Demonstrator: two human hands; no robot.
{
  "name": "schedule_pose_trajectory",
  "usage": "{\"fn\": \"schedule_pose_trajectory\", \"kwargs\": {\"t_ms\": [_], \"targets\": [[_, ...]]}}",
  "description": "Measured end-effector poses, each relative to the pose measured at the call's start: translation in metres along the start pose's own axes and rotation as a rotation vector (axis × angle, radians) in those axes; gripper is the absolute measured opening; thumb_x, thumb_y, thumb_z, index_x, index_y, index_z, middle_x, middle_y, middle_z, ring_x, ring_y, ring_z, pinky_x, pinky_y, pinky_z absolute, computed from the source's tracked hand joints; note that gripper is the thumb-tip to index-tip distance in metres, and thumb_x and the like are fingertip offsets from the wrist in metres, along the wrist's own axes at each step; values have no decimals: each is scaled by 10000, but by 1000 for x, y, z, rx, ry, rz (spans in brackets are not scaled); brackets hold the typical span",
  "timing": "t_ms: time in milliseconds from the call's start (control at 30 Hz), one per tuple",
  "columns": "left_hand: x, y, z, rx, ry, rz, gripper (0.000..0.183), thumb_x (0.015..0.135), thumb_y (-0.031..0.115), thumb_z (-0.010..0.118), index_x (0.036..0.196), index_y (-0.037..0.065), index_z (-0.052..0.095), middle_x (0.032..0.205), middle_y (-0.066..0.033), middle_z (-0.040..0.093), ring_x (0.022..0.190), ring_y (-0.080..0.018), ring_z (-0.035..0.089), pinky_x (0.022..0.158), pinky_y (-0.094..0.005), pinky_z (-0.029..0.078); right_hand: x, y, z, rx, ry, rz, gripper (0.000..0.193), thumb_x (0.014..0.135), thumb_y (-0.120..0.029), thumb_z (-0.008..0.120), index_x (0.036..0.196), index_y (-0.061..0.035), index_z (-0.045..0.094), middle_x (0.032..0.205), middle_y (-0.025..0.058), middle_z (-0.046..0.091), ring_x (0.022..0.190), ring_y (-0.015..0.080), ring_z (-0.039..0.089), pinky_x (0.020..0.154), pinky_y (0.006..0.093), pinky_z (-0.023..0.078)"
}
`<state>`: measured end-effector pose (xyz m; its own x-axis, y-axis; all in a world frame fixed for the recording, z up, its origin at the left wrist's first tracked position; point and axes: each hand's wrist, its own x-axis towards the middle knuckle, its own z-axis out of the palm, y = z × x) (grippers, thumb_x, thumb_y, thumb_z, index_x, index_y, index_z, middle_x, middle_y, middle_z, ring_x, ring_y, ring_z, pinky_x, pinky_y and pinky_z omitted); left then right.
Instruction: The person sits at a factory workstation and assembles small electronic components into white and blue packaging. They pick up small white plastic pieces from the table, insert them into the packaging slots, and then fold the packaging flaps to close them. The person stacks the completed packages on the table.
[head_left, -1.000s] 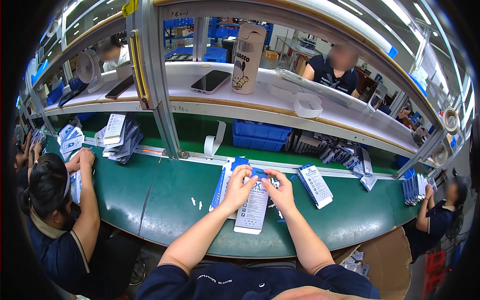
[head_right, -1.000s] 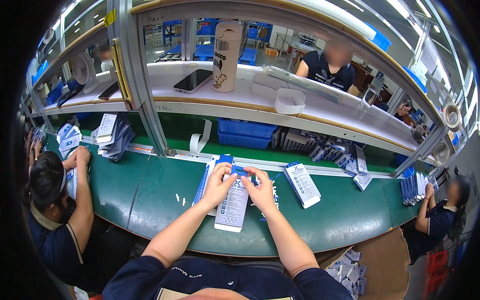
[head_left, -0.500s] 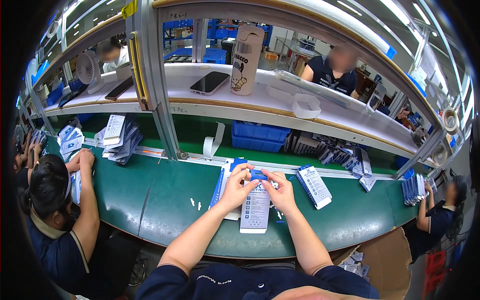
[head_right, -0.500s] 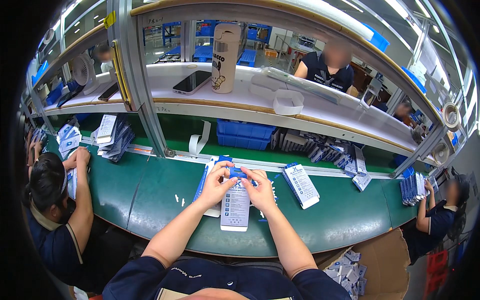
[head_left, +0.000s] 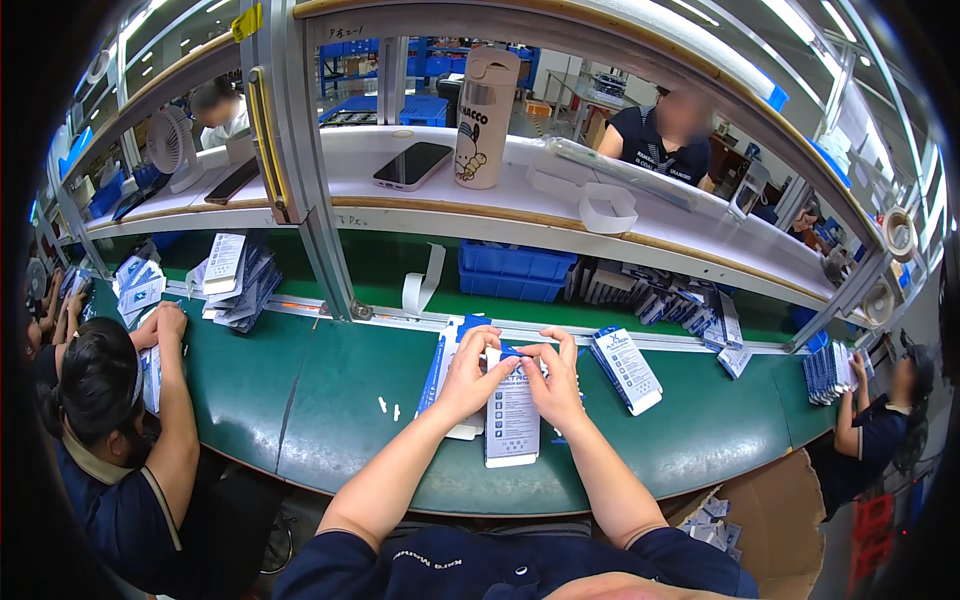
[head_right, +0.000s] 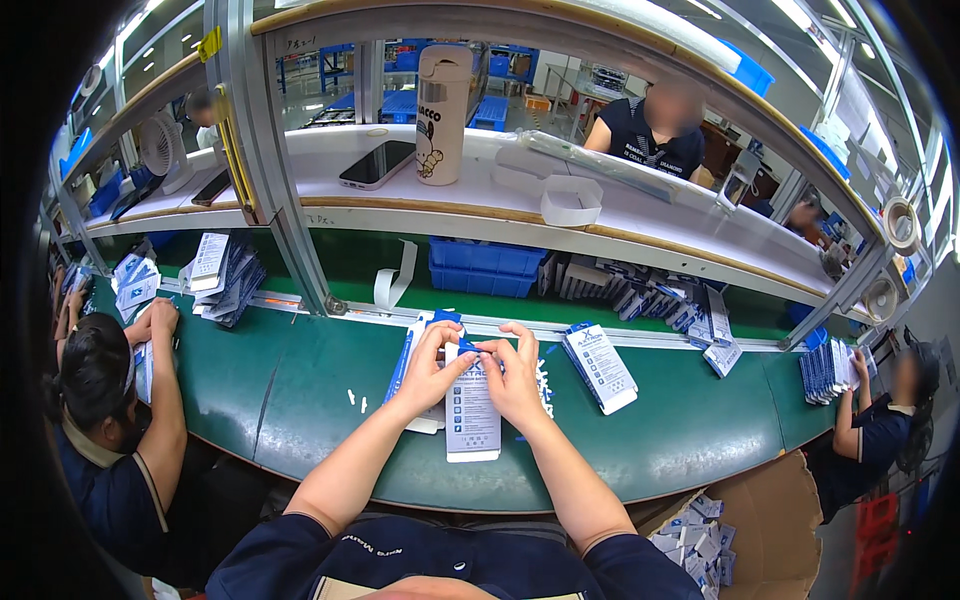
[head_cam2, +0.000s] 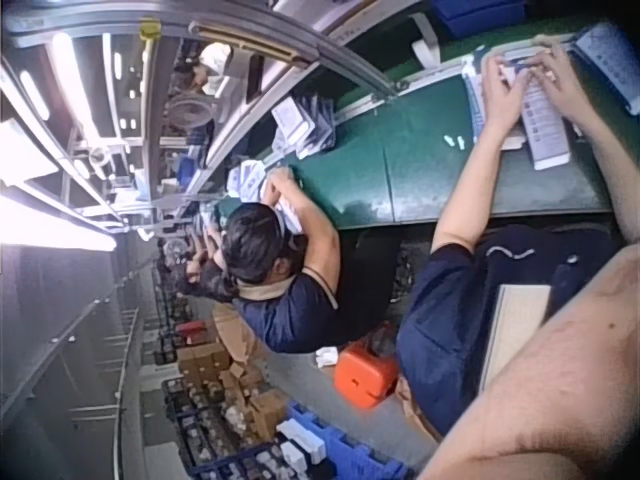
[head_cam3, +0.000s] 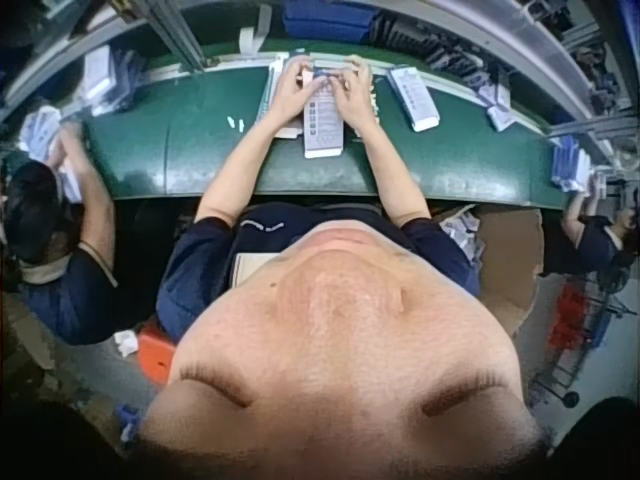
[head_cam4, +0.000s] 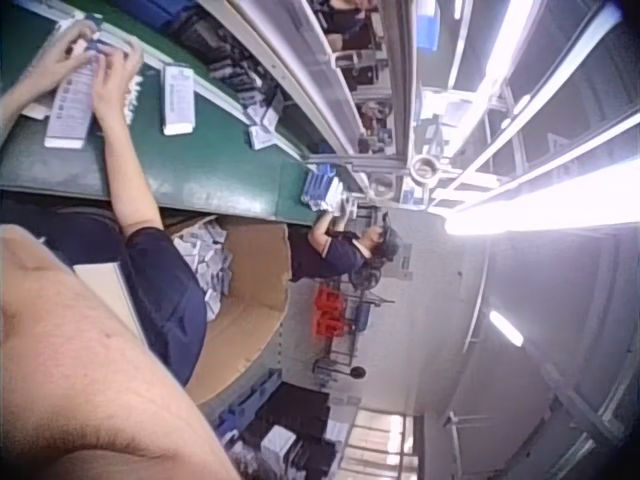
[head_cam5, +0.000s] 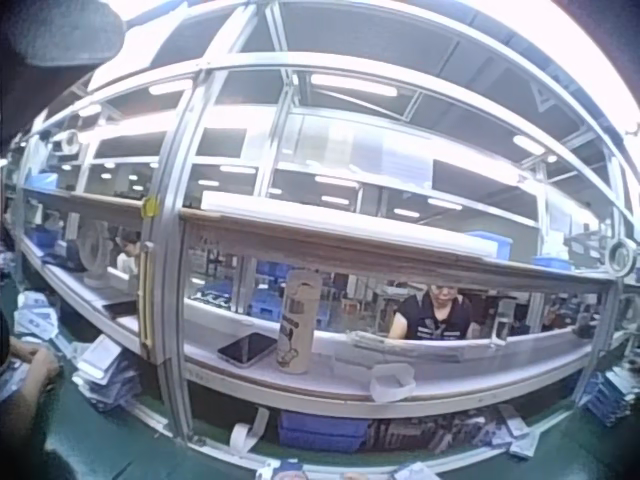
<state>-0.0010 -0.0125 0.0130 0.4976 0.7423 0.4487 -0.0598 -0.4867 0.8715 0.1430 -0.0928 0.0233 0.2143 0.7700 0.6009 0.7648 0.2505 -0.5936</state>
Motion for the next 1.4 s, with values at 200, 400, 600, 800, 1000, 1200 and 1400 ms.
{"fn": "schedule_pose_trajectory", "kwargs": {"t_ms": [200,400,600,800,1000,1200,1400], "targets": [[-3,-12,6,91,42,97,301,838,178,661,1020,41,465,1175,-95,480,998,-186,518,708,-300,459,1,-5,-1,-7,-5,-30,118,844,-79,589,957,-62,618,1307,175,404,1235,335,353,1029,433,267],[-3,-4,3,160,11,164,233,830,133,658,999,16,549,1166,-107,484,964,-217,543,699,-306,457,-2,3,3,24,-32,-7,126,840,-73,582,960,-53,617,1313,158,422,1232,330,356,1019,414,285],[-3,0,3,73,13,62,170,822,108,655,921,6,562,1132,-117,499,945,-228,548,730,-305,446,-3,7,5,101,-65,71,132,842,-90,586,963,-42,611,1283,141,464,1212,298,404,998,395,322],[-3,-1,4,47,23,66,150,831,95,637,887,-14,550,1119,-116,501,972,-229,538,818,-311,424,-2,24,7,249,-175,183,176,852,-164,605,950,-18,611,1232,127,519,1148,301,479,963,384,377],[-1,-10,1,-16,-108,-27,158,864,146,595,843,-9,575,1100,-145,517,1006,-254,536,875,-312,410,0,23,5,516,-268,255,126,873,-128,583,897,-12,627,1219,103,528,1099,225,519,930,327,398],[1,-23,1,-298,-245,-53,132,874,125,578,874,0,619,1132,-99,526,1073,-203,492,889,-311,403,3,21,-3,832,-369,352,100,874,-110,579,868,-24,627,1269,89,473,1152,196,463,939,309,382],[0,-13,-1,-361,-259,-60,118,864,77,560,894,-2,643,1199,-83,487,1127,-195,462,921,-307,384,1,17,-2,686,-412,272,136,897,-139,546,867,-31,624,1322,102,412,1222,216,410,992,332,343]]}}
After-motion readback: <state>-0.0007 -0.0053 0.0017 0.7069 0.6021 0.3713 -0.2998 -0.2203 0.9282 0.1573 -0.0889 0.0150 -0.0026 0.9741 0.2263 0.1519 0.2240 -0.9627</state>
